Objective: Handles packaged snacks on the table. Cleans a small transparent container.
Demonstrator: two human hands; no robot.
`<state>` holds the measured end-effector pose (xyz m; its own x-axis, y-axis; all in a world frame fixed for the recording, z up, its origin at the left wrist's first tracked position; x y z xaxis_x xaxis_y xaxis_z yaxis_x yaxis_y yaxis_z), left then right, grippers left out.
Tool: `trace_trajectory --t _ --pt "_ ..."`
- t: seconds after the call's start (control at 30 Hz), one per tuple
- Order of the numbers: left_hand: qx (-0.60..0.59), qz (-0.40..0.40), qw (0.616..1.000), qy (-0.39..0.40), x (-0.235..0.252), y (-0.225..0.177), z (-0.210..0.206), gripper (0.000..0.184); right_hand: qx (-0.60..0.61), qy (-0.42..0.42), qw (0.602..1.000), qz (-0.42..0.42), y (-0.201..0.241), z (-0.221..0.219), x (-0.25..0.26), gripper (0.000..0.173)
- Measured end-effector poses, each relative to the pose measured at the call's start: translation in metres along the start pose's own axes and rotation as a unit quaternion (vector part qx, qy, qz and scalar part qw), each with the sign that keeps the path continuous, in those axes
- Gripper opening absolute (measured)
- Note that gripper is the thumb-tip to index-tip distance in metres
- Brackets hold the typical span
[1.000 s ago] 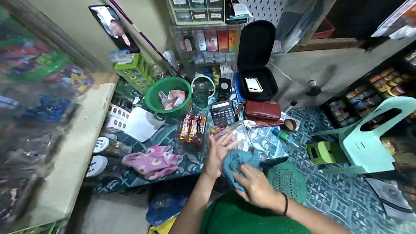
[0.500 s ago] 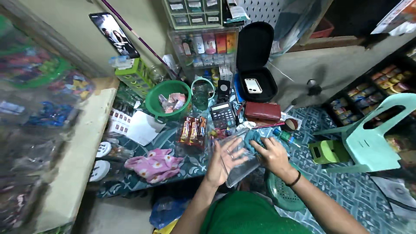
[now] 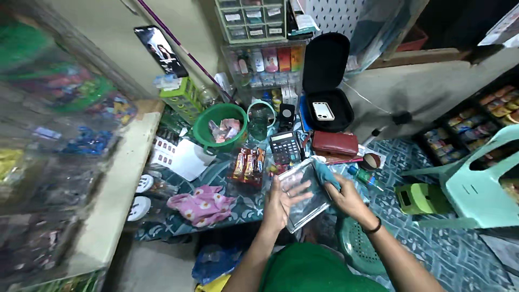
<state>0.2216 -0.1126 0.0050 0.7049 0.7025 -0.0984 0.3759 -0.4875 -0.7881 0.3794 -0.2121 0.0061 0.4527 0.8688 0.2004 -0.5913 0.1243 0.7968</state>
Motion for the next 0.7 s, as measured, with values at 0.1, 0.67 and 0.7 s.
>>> trace_trajectory --t 0.1,0.67,0.7 --pt "-0.012 -0.042 0.999 -0.029 0.007 -0.009 0.009 0.066 0.062 0.012 0.998 -0.021 -0.003 0.001 -0.023 0.032" --pt "-0.085 0.089 0.992 -0.003 0.021 0.023 0.008 0.065 0.074 0.030 0.971 0.223 0.068 0.047 -0.025 0.032" --pt "-0.072 0.084 0.994 0.001 0.017 0.023 0.003 0.070 0.076 0.031 0.973 0.216 0.072 0.039 -0.020 0.035"
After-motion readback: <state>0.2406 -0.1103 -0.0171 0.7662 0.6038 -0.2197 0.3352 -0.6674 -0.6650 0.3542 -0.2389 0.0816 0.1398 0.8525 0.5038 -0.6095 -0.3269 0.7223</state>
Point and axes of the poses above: each hand's wrist, its own x-axis towards the middle knuckle, its own z-axis out of the back of the hand, y = z × x, the point moved 8 cm from there along x, towards the middle knuckle, and after that the axes turned 4 degrees about -x, right-handed, at the moved point
